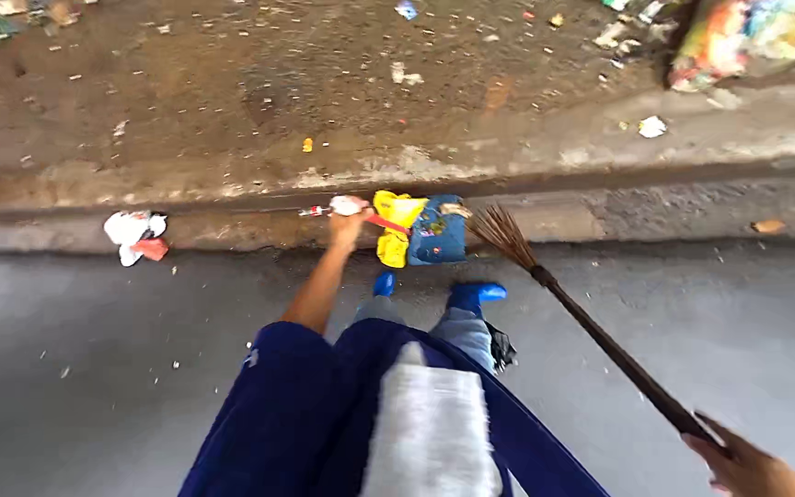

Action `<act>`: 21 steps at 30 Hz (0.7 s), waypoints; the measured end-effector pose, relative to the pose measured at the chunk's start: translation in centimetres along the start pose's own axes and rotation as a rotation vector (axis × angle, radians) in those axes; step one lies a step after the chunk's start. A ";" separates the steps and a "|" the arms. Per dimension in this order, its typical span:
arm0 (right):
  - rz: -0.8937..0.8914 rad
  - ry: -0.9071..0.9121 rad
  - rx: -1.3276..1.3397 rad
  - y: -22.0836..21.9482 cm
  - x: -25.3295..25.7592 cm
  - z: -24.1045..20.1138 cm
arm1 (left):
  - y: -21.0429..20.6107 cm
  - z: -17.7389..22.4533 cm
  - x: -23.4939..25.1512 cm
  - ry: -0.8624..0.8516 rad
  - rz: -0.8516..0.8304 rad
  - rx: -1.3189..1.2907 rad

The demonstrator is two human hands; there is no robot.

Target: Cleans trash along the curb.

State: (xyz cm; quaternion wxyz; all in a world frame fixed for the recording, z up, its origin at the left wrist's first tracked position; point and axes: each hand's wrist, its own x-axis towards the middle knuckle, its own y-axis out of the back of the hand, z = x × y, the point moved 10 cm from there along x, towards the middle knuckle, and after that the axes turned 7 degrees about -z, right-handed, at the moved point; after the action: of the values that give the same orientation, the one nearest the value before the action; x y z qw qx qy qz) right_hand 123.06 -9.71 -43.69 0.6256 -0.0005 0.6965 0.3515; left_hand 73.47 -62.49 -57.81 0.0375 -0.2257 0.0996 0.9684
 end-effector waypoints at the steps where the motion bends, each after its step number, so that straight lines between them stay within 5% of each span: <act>1: 0.054 -0.020 0.045 -0.7 -1.2 1.8 | 2.4 -0.2 -0.2 -0.035 -0.025 -0.003; 4: 0.155 -0.178 0.065 -3.2 -2.8 1.4 | 9.0 0.5 -0.3 -0.084 -0.048 0.023; 7: 0.097 -0.362 0.054 -10.4 -2.7 -6.5 | 14.3 1.7 -1.0 -0.129 -0.052 0.061; 12: -0.223 -0.215 0.012 -24.4 -0.6 -18.0 | 18.3 1.1 -0.9 -0.177 -0.025 0.149; 17: -0.180 -0.065 0.098 -22.6 -1.6 -17.6 | 18.7 -1.8 1.4 -0.111 0.023 0.214; 21: -0.066 -0.182 0.114 -19.8 -3.3 -17.5 | 20.3 -1.3 4.3 -0.088 0.055 0.204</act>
State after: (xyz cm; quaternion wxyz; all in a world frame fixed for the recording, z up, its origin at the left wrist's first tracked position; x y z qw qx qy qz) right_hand 117.29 -34.67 -51.01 0.6964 0.0441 0.6554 0.2891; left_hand 67.75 -82.51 -57.30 0.0379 -0.1751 0.2022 0.9628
